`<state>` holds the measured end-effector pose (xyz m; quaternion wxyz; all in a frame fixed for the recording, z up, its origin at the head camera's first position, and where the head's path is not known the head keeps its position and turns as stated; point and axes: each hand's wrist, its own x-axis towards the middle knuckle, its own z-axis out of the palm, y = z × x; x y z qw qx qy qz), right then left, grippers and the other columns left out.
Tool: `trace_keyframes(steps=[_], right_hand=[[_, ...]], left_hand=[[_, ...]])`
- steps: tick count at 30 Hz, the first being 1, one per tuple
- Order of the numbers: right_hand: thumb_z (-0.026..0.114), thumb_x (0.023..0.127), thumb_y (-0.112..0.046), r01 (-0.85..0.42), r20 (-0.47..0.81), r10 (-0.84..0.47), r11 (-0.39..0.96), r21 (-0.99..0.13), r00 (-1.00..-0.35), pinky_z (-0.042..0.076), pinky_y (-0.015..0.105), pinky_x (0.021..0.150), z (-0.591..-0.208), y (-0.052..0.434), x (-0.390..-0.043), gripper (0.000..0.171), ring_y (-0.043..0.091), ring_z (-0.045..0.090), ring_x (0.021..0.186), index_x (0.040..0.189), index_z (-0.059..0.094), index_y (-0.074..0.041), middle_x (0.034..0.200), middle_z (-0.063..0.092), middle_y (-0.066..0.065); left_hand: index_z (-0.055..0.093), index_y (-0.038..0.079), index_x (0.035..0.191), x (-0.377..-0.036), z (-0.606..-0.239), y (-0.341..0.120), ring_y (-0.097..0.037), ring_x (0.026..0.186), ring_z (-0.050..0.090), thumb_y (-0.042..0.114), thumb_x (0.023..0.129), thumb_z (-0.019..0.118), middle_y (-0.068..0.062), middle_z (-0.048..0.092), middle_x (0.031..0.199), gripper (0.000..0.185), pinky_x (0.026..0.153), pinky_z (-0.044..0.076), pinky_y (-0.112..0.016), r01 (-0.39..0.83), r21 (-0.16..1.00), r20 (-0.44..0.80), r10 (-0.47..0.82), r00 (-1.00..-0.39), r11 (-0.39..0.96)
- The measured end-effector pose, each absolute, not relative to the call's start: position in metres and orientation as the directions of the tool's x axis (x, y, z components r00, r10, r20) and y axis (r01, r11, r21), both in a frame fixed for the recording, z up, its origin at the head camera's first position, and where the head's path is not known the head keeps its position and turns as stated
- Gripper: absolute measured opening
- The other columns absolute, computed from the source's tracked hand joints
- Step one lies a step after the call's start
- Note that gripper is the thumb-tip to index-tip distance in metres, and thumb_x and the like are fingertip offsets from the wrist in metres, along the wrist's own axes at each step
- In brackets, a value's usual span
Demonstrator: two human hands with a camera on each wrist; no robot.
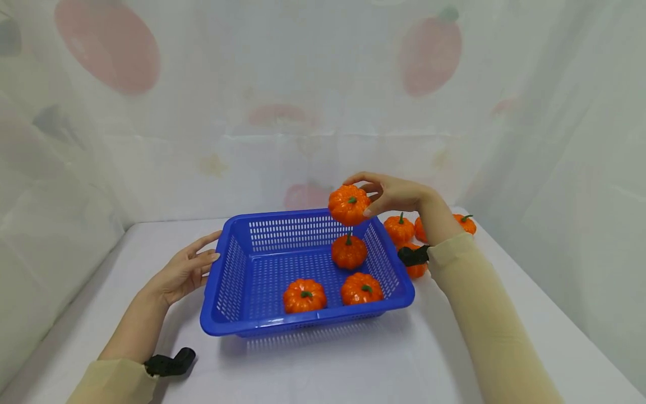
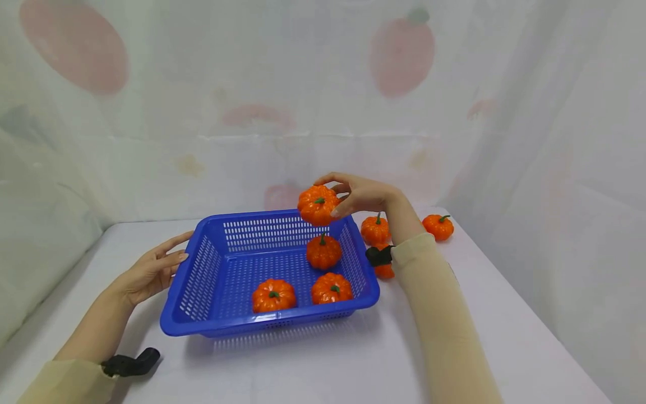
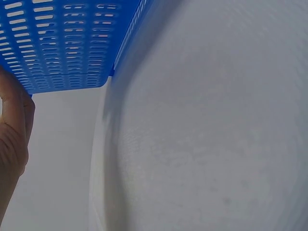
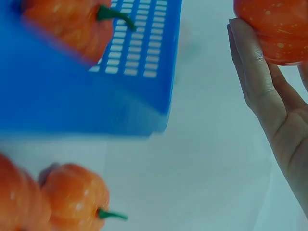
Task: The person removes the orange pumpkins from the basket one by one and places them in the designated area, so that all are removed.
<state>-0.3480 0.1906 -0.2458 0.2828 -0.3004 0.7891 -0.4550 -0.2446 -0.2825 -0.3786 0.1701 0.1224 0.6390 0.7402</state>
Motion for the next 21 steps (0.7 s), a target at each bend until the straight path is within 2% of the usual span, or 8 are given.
trace_keyframes(steps=[6,16,21], right_hand=[[0.071,0.085,-0.002,-0.182,-0.155,-0.715,0.371,-0.911,-0.681,0.055,0.045,0.1,-0.252,0.224,-0.345,0.069,0.031,0.061,0.123,0.142,0.039,-0.022,0.14,0.052,0.012],[0.066,0.089,-0.002,-0.132,-0.147,-0.623,0.379,-0.916,-0.768,0.056,0.038,0.099,-0.265,0.292,-0.334,0.07,0.023,0.06,0.121,0.148,0.036,-0.024,0.137,0.052,0.002],[0.062,0.091,-0.005,-0.092,-0.175,-0.58,0.402,-0.911,-0.796,0.055,0.032,0.099,-0.277,0.322,-0.327,0.07,0.018,0.06,0.121,0.152,0.034,-0.024,0.145,0.043,0.008]], left_hand=[[0.003,0.014,0.16,-0.244,-0.379,-0.283,-0.01,0.094,0.074,0.009,0.104,0.045,0.006,0.071,0.113,0.07,0.08,0.062,-0.029,-0.099,0.988,-0.041,0.405,-0.913,-0.122],[0.004,0.014,0.16,-0.246,-0.379,-0.284,-0.01,0.095,0.074,0.009,0.105,0.043,0.006,0.071,0.114,0.068,0.08,0.062,-0.03,-0.093,0.988,-0.034,0.409,-0.912,-0.126],[0.004,0.014,0.16,-0.245,-0.379,-0.284,-0.01,0.095,0.074,0.009,0.104,0.043,0.005,0.071,0.113,0.068,0.08,0.062,-0.029,-0.101,0.986,-0.038,0.412,-0.911,-0.133]])
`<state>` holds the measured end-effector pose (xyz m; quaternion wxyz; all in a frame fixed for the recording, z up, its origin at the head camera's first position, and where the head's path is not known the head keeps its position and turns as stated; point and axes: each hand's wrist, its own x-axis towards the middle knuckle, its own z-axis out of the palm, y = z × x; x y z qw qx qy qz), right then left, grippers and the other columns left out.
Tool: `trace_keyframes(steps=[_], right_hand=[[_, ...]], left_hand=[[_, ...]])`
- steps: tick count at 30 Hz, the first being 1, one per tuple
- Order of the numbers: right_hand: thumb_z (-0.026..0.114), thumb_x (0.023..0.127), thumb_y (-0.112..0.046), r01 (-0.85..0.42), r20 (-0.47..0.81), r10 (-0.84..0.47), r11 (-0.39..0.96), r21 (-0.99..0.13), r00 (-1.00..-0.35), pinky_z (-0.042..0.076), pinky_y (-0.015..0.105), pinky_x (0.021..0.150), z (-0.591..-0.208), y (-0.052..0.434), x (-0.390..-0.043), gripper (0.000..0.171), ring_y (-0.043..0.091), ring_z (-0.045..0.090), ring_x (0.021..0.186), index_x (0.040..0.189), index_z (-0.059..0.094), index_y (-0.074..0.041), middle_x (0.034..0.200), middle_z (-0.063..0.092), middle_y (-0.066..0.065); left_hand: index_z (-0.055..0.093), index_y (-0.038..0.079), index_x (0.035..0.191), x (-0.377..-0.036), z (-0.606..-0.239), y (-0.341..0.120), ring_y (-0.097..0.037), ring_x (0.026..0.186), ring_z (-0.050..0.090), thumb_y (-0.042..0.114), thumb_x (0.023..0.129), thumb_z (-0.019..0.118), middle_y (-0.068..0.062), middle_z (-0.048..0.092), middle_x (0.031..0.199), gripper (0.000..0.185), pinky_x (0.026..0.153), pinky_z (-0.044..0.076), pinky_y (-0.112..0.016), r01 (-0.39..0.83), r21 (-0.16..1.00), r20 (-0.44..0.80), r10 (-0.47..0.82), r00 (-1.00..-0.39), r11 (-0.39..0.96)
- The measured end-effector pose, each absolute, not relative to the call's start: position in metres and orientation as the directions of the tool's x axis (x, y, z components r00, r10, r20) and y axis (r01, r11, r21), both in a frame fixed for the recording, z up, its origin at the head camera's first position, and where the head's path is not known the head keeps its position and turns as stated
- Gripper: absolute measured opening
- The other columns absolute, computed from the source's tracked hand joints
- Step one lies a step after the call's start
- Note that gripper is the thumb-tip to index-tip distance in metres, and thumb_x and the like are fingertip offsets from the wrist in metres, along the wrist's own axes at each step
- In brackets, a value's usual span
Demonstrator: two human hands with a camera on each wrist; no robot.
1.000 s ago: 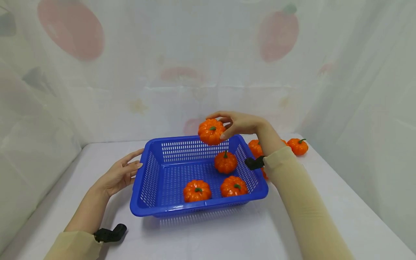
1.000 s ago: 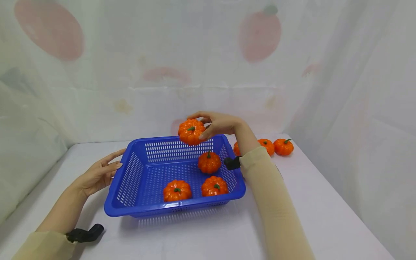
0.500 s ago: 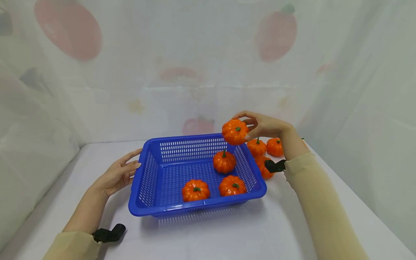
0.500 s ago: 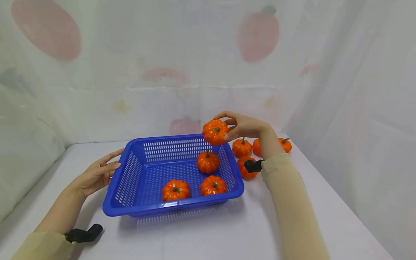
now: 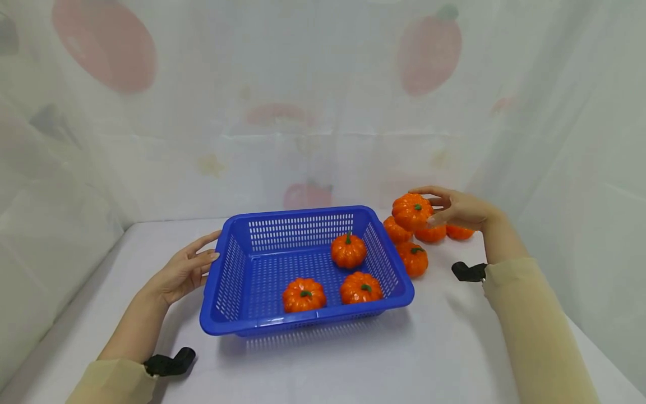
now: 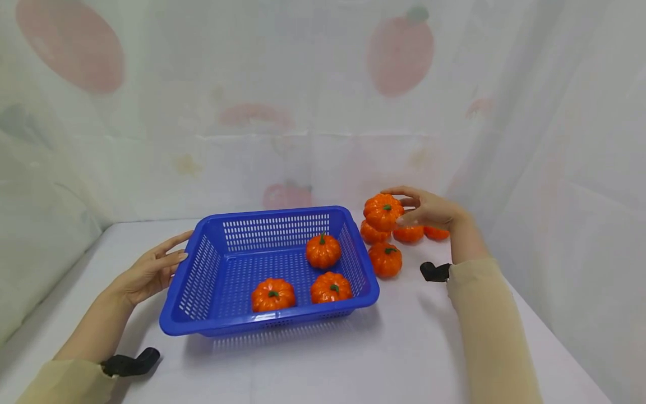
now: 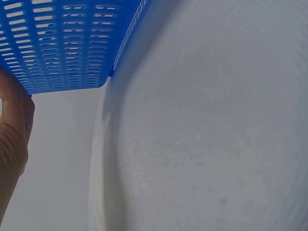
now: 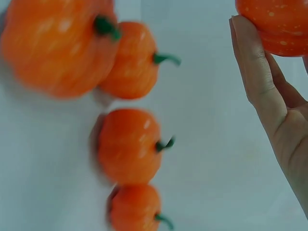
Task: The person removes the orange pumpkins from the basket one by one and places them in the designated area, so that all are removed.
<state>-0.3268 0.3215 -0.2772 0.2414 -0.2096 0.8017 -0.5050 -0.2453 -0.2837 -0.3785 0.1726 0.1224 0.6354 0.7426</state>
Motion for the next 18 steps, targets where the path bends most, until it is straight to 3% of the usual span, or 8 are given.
trace_keyframes(steps=[3,7,18], right_hand=[[0.062,0.092,-0.008,-0.046,-0.211,-0.546,0.418,-0.907,-0.811,0.054,0.029,0.1,-0.285,0.335,-0.322,0.071,0.015,0.056,0.125,0.154,0.031,-0.025,0.155,0.029,0.015],[0.061,0.094,-0.009,0.039,-0.25,-0.49,0.401,-0.915,-0.835,0.053,0.034,0.103,-0.296,0.35,-0.318,0.072,0.012,0.053,0.125,0.156,0.027,-0.024,0.162,0.015,0.019],[0.057,0.095,-0.002,0.173,-0.291,-0.409,0.301,-0.938,-0.865,0.056,0.035,0.1,-0.324,0.385,-0.309,0.068,0.011,0.057,0.119,0.154,0.027,-0.018,0.141,0.033,0.003]], left_hand=[[0.004,0.013,0.16,-0.245,-0.378,-0.284,-0.01,0.094,0.074,0.009,0.104,0.043,0.005,0.071,0.112,0.069,0.08,0.062,-0.029,-0.103,0.985,-0.038,0.412,-0.91,-0.136],[0.003,0.013,0.16,-0.244,-0.379,-0.284,-0.01,0.094,0.074,0.009,0.104,0.043,0.005,0.071,0.112,0.068,0.079,0.062,-0.029,-0.101,0.985,-0.034,0.413,-0.91,-0.14],[0.006,0.014,0.16,-0.245,-0.38,-0.285,-0.011,0.095,0.074,0.01,0.105,0.043,0.005,0.071,0.114,0.067,0.08,0.062,-0.029,-0.095,0.987,-0.033,0.407,-0.913,-0.133]])
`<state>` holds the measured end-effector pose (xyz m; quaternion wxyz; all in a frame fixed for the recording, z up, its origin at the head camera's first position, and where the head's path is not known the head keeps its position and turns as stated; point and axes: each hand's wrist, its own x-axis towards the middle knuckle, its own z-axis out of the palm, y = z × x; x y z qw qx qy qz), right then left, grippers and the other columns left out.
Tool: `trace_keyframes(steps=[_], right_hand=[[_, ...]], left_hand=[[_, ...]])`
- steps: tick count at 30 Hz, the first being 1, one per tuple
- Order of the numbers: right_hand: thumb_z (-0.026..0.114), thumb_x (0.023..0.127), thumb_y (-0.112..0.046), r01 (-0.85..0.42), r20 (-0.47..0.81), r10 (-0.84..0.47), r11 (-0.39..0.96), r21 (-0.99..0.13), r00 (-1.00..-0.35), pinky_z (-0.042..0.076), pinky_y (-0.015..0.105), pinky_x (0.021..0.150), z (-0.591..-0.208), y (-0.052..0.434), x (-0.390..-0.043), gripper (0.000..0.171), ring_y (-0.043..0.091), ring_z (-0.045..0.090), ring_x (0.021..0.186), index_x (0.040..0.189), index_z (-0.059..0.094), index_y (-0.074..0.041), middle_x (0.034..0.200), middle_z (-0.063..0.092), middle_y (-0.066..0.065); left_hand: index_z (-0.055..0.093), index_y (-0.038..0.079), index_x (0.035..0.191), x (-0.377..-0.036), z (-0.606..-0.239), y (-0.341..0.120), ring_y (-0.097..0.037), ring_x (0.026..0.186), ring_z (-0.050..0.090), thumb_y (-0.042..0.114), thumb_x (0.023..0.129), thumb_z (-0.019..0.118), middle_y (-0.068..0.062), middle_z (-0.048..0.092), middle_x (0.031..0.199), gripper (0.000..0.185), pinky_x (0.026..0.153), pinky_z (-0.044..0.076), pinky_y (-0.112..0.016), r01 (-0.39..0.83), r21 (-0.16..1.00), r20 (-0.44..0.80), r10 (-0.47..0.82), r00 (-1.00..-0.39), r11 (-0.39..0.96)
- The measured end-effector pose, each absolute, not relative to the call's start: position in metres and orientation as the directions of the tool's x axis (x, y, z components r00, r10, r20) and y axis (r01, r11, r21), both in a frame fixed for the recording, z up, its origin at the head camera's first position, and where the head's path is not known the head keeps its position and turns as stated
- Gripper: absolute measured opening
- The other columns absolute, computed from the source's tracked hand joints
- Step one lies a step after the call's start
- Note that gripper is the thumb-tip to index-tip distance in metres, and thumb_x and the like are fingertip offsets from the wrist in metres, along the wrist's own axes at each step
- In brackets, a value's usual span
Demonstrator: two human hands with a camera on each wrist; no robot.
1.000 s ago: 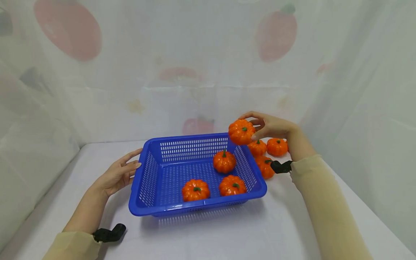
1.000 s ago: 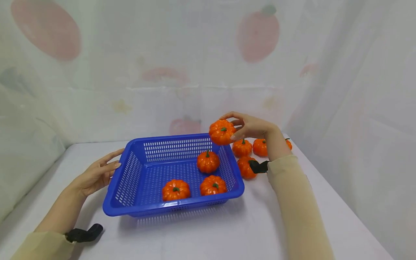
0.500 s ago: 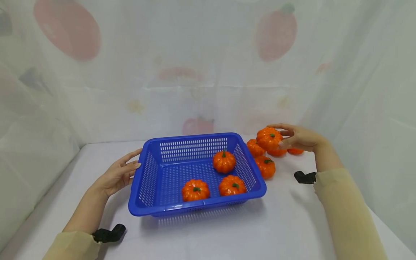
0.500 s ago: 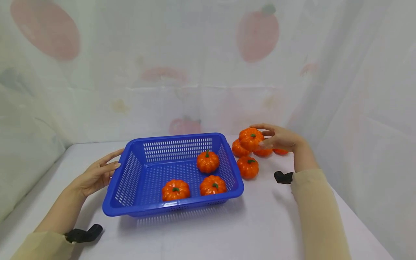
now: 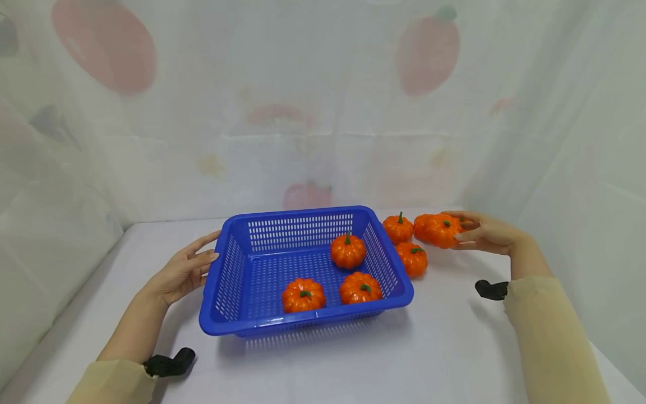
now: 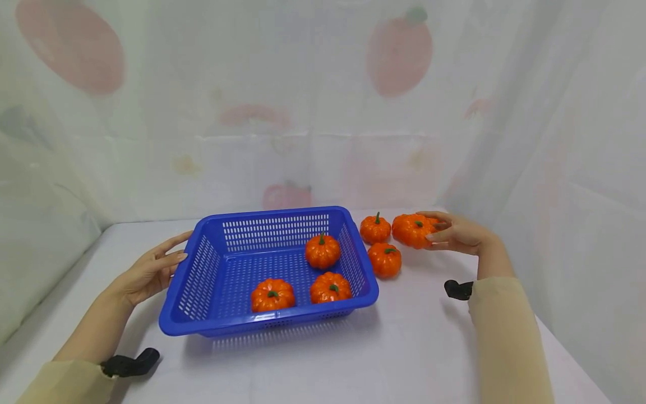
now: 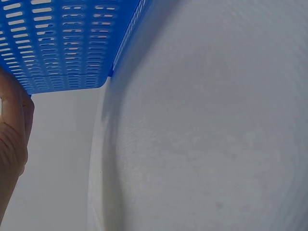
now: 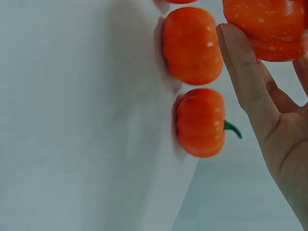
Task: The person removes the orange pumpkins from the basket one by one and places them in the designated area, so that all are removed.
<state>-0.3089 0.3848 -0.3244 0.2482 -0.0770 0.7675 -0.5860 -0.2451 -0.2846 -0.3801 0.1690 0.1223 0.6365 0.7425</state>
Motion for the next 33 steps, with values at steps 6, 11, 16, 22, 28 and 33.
trace_keyframes(steps=[6,11,16,22,28,33], right_hand=[[0.054,0.097,-0.002,0.205,-0.319,-0.417,0.296,-0.933,-0.851,0.055,0.035,0.101,-0.339,0.398,-0.304,0.066,0.009,0.057,0.118,0.153,0.027,-0.021,0.141,0.032,-0.001],[0.055,0.097,-0.004,0.252,-0.364,-0.403,0.304,-0.919,-0.84,0.055,0.034,0.101,-0.349,0.407,-0.302,0.064,0.008,0.059,0.114,0.151,0.03,-0.027,0.144,0.022,0.005],[0.055,0.098,-0.006,0.28,-0.398,-0.405,0.32,-0.905,-0.823,0.054,0.029,0.1,-0.358,0.411,-0.3,0.053,0.005,0.057,0.11,0.141,0.043,-0.036,0.141,0.02,0.004],[0.054,0.098,-0.005,0.27,-0.399,-0.452,0.323,-0.907,-0.798,0.053,0.024,0.098,-0.366,0.411,-0.299,0.045,0.005,0.059,0.107,0.127,0.049,-0.039,0.126,0.045,-0.003],[0.055,0.098,-0.007,0.261,-0.401,-0.443,0.345,-0.902,-0.802,0.053,0.02,0.097,-0.37,0.409,-0.299,0.043,0.003,0.059,0.106,0.127,0.047,-0.038,0.122,0.05,-0.007],[0.057,0.097,-0.011,0.268,-0.418,-0.407,0.376,-0.887,-0.813,0.052,0.02,0.097,-0.37,0.406,-0.3,0.051,0.003,0.058,0.109,0.142,0.038,-0.029,0.126,0.046,-0.005]], left_hand=[[0.006,0.016,0.16,-0.246,-0.381,-0.284,-0.011,0.095,0.074,0.011,0.104,0.044,0.006,0.071,0.114,0.068,0.081,0.062,-0.03,-0.099,0.989,-0.048,0.388,-0.92,-0.112],[0.006,0.016,0.16,-0.247,-0.382,-0.285,-0.011,0.095,0.074,0.011,0.105,0.044,0.006,0.071,0.114,0.067,0.08,0.062,-0.03,-0.098,0.989,-0.048,0.387,-0.921,-0.109],[0.006,0.015,0.16,-0.247,-0.382,-0.286,-0.011,0.095,0.074,0.01,0.105,0.043,0.006,0.071,0.114,0.067,0.08,0.062,-0.03,-0.101,0.988,-0.048,0.394,-0.918,-0.114],[0.006,0.015,0.16,-0.246,-0.38,-0.285,-0.011,0.095,0.074,0.01,0.105,0.044,0.006,0.071,0.114,0.067,0.08,0.062,-0.03,-0.1,0.989,-0.049,0.394,-0.918,-0.11],[0.006,0.015,0.16,-0.246,-0.38,-0.285,-0.011,0.094,0.074,0.011,0.104,0.044,0.006,0.071,0.113,0.068,0.08,0.062,-0.03,-0.101,0.99,-0.054,0.387,-0.92,-0.102],[0.006,0.015,0.16,-0.246,-0.381,-0.285,-0.011,0.094,0.074,0.011,0.105,0.044,0.006,0.071,0.113,0.067,0.08,0.062,-0.03,-0.097,0.99,-0.052,0.386,-0.921,-0.099]])
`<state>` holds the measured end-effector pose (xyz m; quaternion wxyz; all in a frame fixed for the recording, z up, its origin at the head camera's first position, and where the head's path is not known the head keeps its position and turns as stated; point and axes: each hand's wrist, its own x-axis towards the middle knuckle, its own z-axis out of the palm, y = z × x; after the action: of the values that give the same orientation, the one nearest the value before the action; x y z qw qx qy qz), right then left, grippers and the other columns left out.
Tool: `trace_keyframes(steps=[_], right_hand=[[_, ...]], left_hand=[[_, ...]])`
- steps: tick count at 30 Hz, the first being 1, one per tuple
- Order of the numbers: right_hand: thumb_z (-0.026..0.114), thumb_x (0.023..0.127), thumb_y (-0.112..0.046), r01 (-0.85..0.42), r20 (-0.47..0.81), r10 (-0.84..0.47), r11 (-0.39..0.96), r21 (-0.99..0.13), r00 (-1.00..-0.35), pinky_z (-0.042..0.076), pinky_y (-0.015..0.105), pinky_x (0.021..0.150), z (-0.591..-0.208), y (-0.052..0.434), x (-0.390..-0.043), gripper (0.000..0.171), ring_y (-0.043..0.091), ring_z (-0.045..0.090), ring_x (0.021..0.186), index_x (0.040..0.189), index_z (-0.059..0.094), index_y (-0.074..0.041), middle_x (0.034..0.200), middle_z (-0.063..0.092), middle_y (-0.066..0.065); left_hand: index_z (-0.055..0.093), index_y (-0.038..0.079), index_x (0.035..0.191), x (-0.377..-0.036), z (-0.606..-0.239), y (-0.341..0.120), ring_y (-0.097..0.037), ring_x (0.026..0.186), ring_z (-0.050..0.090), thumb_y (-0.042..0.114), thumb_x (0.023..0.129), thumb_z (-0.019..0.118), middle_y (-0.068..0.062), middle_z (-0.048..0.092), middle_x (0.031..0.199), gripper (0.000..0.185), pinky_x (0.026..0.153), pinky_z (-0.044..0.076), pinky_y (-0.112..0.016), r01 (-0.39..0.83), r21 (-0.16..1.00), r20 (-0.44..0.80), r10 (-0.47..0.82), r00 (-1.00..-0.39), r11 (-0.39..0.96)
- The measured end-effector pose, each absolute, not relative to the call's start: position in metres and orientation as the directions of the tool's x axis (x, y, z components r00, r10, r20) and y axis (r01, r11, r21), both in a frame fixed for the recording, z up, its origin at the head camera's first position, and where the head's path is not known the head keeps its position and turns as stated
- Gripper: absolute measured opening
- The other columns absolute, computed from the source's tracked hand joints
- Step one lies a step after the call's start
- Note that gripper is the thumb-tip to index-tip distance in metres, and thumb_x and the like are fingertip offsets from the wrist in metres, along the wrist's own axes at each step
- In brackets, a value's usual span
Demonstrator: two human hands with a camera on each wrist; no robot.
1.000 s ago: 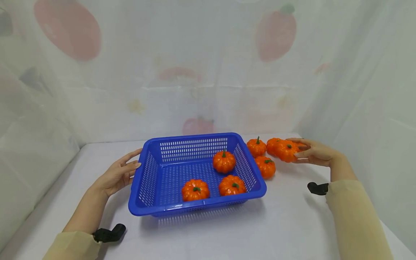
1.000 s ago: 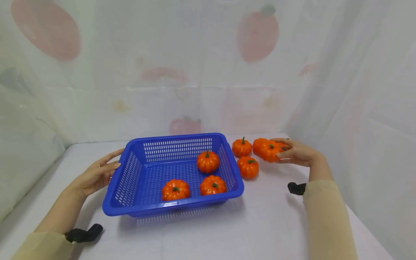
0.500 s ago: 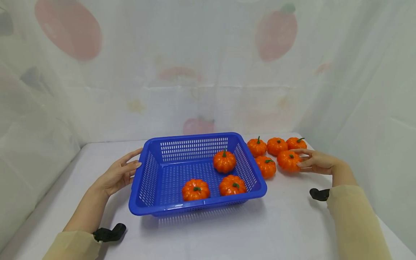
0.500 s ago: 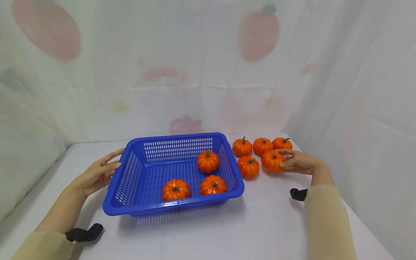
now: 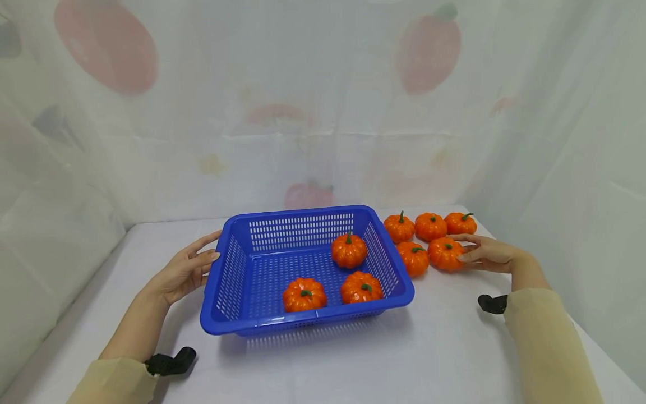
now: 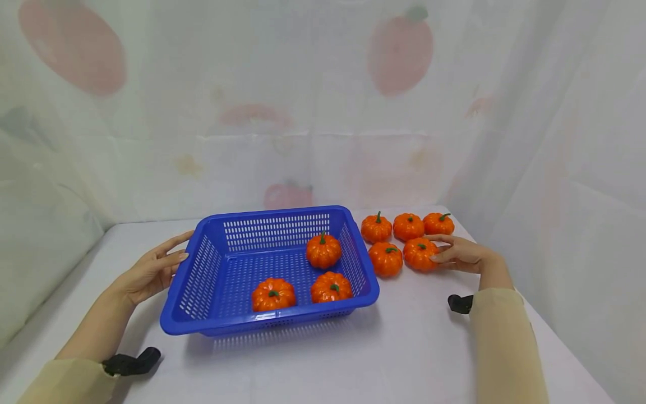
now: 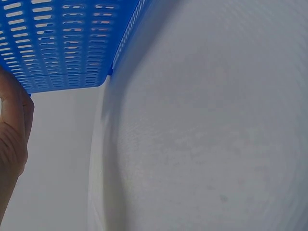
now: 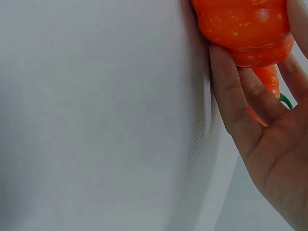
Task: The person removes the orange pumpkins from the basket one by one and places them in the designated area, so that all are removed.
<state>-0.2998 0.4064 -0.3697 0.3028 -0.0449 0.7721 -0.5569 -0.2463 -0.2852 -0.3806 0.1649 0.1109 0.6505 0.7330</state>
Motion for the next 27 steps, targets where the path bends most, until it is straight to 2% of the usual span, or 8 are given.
trace_keyframes(steps=[3,13,18,20,24,27], right_hand=[[0.057,0.097,-0.012,0.269,-0.419,-0.387,0.385,-0.883,-0.821,0.052,0.021,0.097,-0.369,0.405,-0.3,0.057,0.004,0.057,0.111,0.148,0.034,-0.023,0.13,0.043,-0.002],[0.057,0.097,-0.013,0.268,-0.414,-0.383,0.379,-0.886,-0.825,0.052,0.023,0.099,-0.366,0.406,-0.297,0.057,0.005,0.058,0.113,0.148,0.036,-0.025,0.134,0.04,0.0],[0.056,0.098,-0.018,0.259,-0.429,-0.381,0.42,-0.869,-0.819,0.049,0.033,0.108,-0.364,0.409,-0.297,0.062,0.003,0.058,0.115,0.153,0.029,-0.021,0.133,0.045,-0.006],[0.055,0.098,-0.023,0.259,-0.437,-0.36,0.447,-0.856,-0.824,0.048,0.038,0.11,-0.363,0.409,-0.298,0.065,0.005,0.058,0.117,0.155,0.025,-0.018,0.138,0.045,-0.005],[0.052,0.1,-0.032,0.256,-0.441,-0.316,0.485,-0.836,-0.84,0.048,0.044,0.11,-0.358,0.408,-0.297,0.069,0.016,0.056,0.122,0.158,0.019,-0.012,0.158,0.029,0.01],[0.049,0.102,-0.036,0.238,-0.422,-0.29,0.504,-0.83,-0.859,0.048,0.046,0.11,-0.351,0.404,-0.296,0.071,0.029,0.051,0.131,0.158,0.016,-0.009,0.164,0.014,0.019]], left_hand=[[0.006,0.015,0.16,-0.246,-0.38,-0.285,-0.011,0.094,0.074,0.011,0.105,0.044,0.006,0.071,0.113,0.067,0.08,0.062,-0.03,-0.097,0.99,-0.051,0.387,-0.921,-0.101],[0.006,0.014,0.16,-0.245,-0.379,-0.285,-0.01,0.094,0.074,0.01,0.105,0.043,0.006,0.071,0.113,0.067,0.08,0.062,-0.029,-0.101,0.989,-0.049,0.395,-0.917,-0.112],[0.005,0.015,0.16,-0.245,-0.38,-0.285,-0.01,0.094,0.074,0.01,0.105,0.043,0.006,0.071,0.114,0.067,0.08,0.062,-0.029,-0.099,0.989,-0.046,0.399,-0.916,-0.112],[0.005,0.015,0.16,-0.245,-0.38,-0.285,-0.01,0.094,0.074,0.009,0.105,0.043,0.006,0.071,0.114,0.067,0.08,0.062,-0.029,-0.097,0.989,-0.044,0.4,-0.916,-0.114],[0.004,0.014,0.16,-0.244,-0.38,-0.285,-0.01,0.094,0.074,0.009,0.105,0.043,0.006,0.071,0.113,0.068,0.079,0.062,-0.029,-0.093,0.988,-0.036,0.402,-0.915,-0.122],[0.004,0.013,0.16,-0.244,-0.38,-0.285,-0.01,0.095,0.074,0.009,0.105,0.043,0.006,0.071,0.114,0.068,0.08,0.062,-0.029,-0.089,0.988,-0.03,0.406,-0.913,-0.126]])
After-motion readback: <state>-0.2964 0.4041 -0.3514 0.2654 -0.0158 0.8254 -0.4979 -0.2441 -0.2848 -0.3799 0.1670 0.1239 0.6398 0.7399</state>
